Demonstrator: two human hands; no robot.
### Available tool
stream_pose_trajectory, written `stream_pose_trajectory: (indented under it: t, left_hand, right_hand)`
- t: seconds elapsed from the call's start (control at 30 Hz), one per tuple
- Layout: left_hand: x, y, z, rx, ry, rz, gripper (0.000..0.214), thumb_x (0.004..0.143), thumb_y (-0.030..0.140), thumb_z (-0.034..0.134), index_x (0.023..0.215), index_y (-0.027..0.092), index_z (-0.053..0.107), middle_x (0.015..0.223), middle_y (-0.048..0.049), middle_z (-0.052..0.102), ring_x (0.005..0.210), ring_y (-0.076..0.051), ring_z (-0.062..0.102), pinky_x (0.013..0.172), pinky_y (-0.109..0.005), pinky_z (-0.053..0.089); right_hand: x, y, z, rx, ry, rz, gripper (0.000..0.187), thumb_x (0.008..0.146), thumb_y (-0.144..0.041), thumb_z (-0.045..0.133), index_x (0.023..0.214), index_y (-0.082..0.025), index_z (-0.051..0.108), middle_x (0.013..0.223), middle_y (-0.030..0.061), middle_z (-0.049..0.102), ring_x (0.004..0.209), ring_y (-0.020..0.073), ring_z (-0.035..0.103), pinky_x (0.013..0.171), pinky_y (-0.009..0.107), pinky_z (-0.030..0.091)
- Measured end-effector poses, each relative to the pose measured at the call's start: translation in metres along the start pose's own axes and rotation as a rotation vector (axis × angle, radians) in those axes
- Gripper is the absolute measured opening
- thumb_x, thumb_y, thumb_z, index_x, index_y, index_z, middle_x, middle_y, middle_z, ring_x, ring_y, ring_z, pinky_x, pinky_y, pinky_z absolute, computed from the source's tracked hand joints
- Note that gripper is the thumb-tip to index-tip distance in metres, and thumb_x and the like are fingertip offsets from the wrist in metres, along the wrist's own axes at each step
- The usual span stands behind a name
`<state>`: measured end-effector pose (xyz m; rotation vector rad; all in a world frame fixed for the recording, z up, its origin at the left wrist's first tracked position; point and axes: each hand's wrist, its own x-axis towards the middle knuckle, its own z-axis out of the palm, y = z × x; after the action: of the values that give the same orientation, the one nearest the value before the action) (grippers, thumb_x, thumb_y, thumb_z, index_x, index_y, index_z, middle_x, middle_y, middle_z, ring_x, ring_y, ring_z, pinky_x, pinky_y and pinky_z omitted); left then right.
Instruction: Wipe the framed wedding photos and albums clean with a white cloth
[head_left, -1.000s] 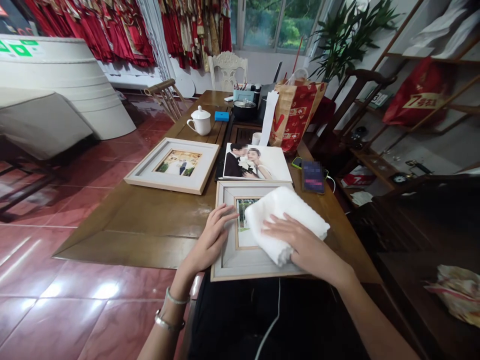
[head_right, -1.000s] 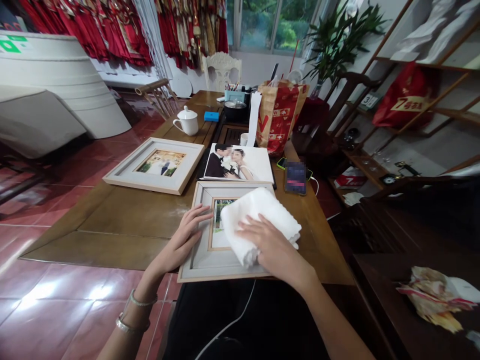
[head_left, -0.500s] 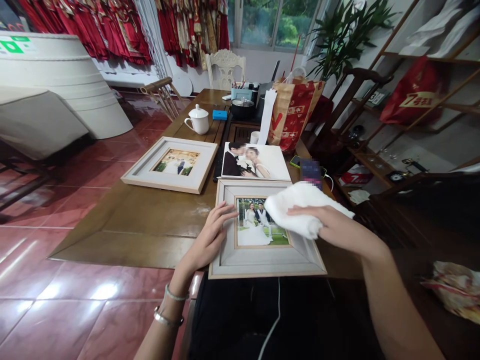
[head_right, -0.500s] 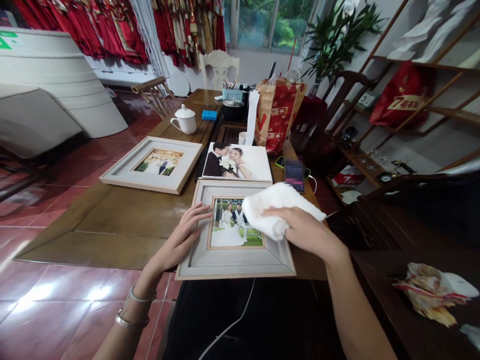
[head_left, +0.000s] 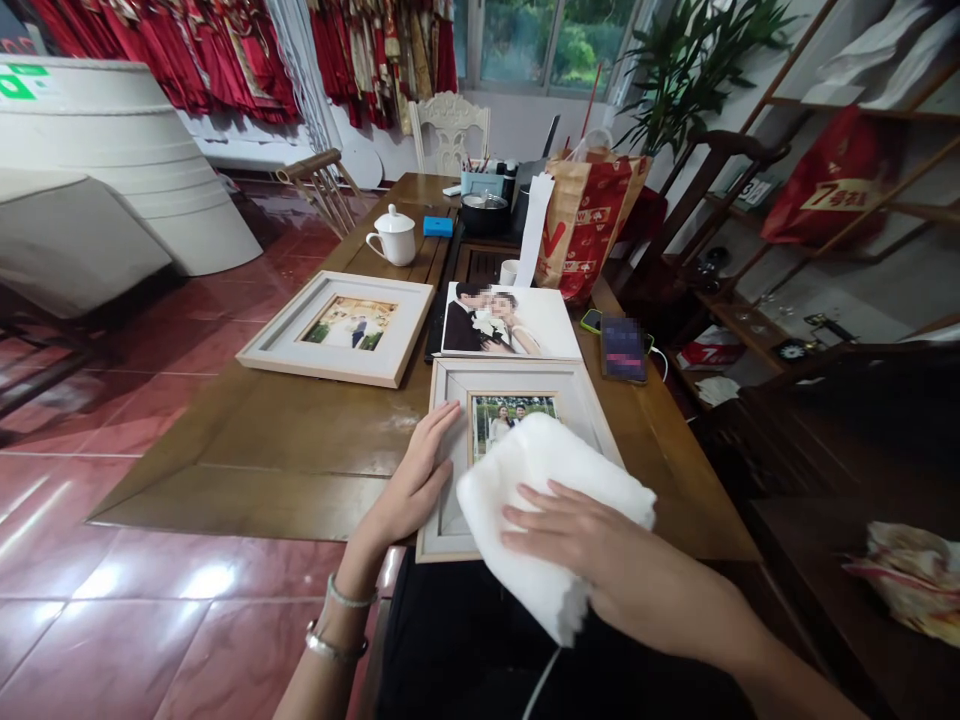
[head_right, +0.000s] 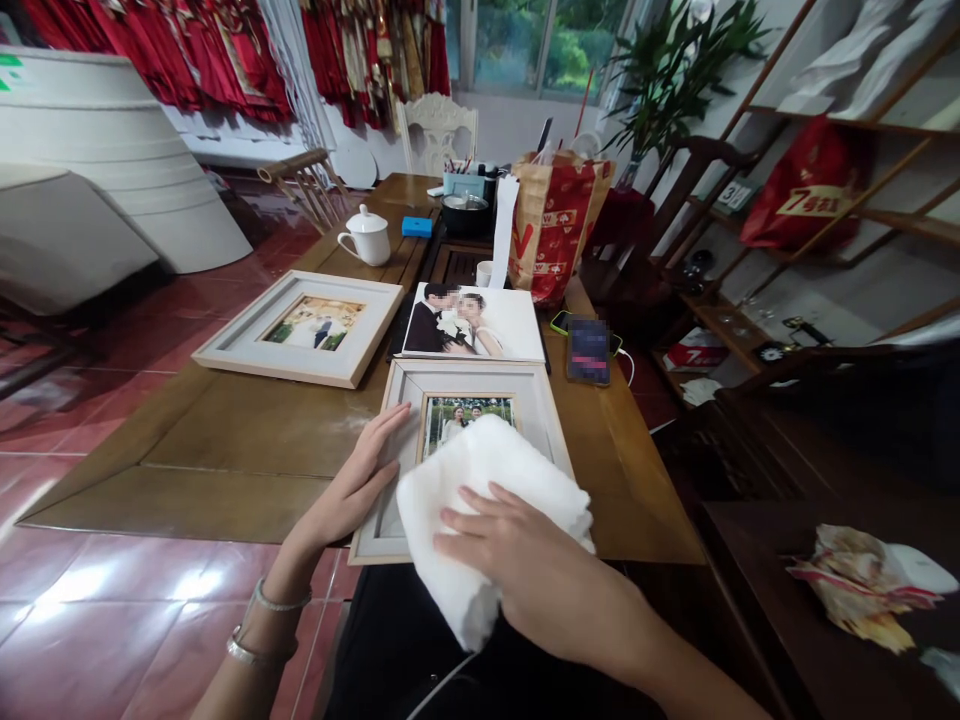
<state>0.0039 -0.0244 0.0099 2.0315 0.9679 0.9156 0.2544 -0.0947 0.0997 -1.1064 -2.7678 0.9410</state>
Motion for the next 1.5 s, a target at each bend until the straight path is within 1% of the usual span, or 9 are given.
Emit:
stream_pose_trajectory:
  t: [0.2,0.43,0.6,0.8,0.93,1.07,1.27,1.37,1.5]
  left_hand:
    - [0.0,-0.001,0.0,0.006,-0.009,0.018,0.057,0.096,0.013,0.034,0.149,0.03,0.025,0.157,-0.0038,0.023,0.146,-0.025,0.014,0.122,-0.05,0.011]
    - [-0.001,-0.002,-0.001,0.022,-0.014,0.023,0.059,0.096,0.012,0.034,0.15,0.029,0.02,0.158,-0.0047,0.021,0.147,-0.024,0.012,0.122,-0.049,0.01]
    - [-0.001,-0.002,0.0,0.002,-0.007,0.016,0.059,0.095,0.012,0.035,0.15,0.028,0.021,0.158,-0.0046,0.021,0.147,-0.024,0.013,0.122,-0.047,0.01]
    - [0.0,-0.001,0.0,-0.002,0.001,0.003,0.059,0.095,0.013,0.034,0.15,0.029,0.022,0.157,-0.0046,0.022,0.147,-0.025,0.013,0.122,-0.049,0.01]
    - [0.0,-0.002,-0.001,-0.002,-0.005,-0.002,0.059,0.095,0.012,0.034,0.15,0.03,0.022,0.157,-0.0037,0.022,0.147,-0.025,0.013,0.122,-0.048,0.01]
    - [0.0,-0.003,-0.001,-0.002,-0.011,0.016,0.059,0.095,0.013,0.034,0.15,0.031,0.022,0.157,-0.0033,0.023,0.147,-0.024,0.013,0.122,-0.047,0.01]
    - [0.0,-0.002,-0.002,0.015,-0.018,0.021,0.058,0.095,0.013,0.034,0.15,0.029,0.024,0.157,-0.0042,0.024,0.147,-0.025,0.014,0.122,-0.048,0.011]
    - [0.001,-0.001,-0.002,0.02,-0.022,0.031,0.057,0.096,0.014,0.035,0.15,0.028,0.024,0.156,-0.005,0.026,0.146,-0.026,0.016,0.122,-0.049,0.012]
    - [0.001,0.0,-0.003,0.025,-0.022,0.021,0.057,0.096,0.014,0.034,0.15,0.029,0.024,0.156,-0.0047,0.027,0.146,-0.025,0.016,0.122,-0.05,0.012]
  right_hand:
    - [-0.046,0.045,-0.021,-0.012,0.056,0.257,0.075,0.063,0.003,0.039,0.124,-0.034,0.062,0.139,-0.0061,0.055,0.134,0.0235,0.044,0.113,0.047,0.034]
    - [0.011,0.098,-0.033,-0.298,0.414,0.381,0.078,0.065,0.009,0.035,0.135,-0.019,0.054,0.143,0.0039,0.051,0.141,0.0221,0.033,0.116,0.049,0.027]
    - [0.02,0.075,-0.011,-0.317,0.336,0.371,0.08,0.061,0.01,0.035,0.135,-0.013,0.053,0.144,0.0087,0.049,0.141,0.025,0.032,0.117,0.052,0.024]
    - [-0.054,0.027,0.009,-0.009,0.105,0.254,0.078,0.068,0.002,0.04,0.136,-0.035,0.051,0.144,-0.0067,0.05,0.136,0.0205,0.041,0.113,0.041,0.036]
    - [-0.083,0.031,-0.003,0.066,0.121,0.302,0.062,0.077,-0.008,0.049,0.129,-0.041,0.058,0.134,-0.0072,0.059,0.121,0.024,0.058,0.103,0.038,0.048]
    - [-0.052,0.069,-0.024,0.01,0.287,0.326,0.067,0.07,-0.003,0.045,0.127,-0.035,0.061,0.135,-0.0054,0.059,0.127,0.0256,0.053,0.109,0.044,0.04]
    - [0.02,0.131,-0.039,-0.188,0.615,0.313,0.062,0.075,-0.004,0.045,0.134,-0.023,0.055,0.144,0.0044,0.051,0.14,0.027,0.035,0.114,0.052,0.029]
    - [0.039,0.137,-0.035,-0.3,0.59,0.324,0.061,0.077,-0.007,0.049,0.136,-0.023,0.053,0.148,0.0071,0.045,0.143,0.0321,0.026,0.112,0.061,0.024]
    - [0.039,0.109,-0.02,-0.319,0.474,0.32,0.074,0.068,0.003,0.042,0.138,-0.019,0.05,0.147,0.0076,0.046,0.144,0.0283,0.024,0.115,0.061,0.017]
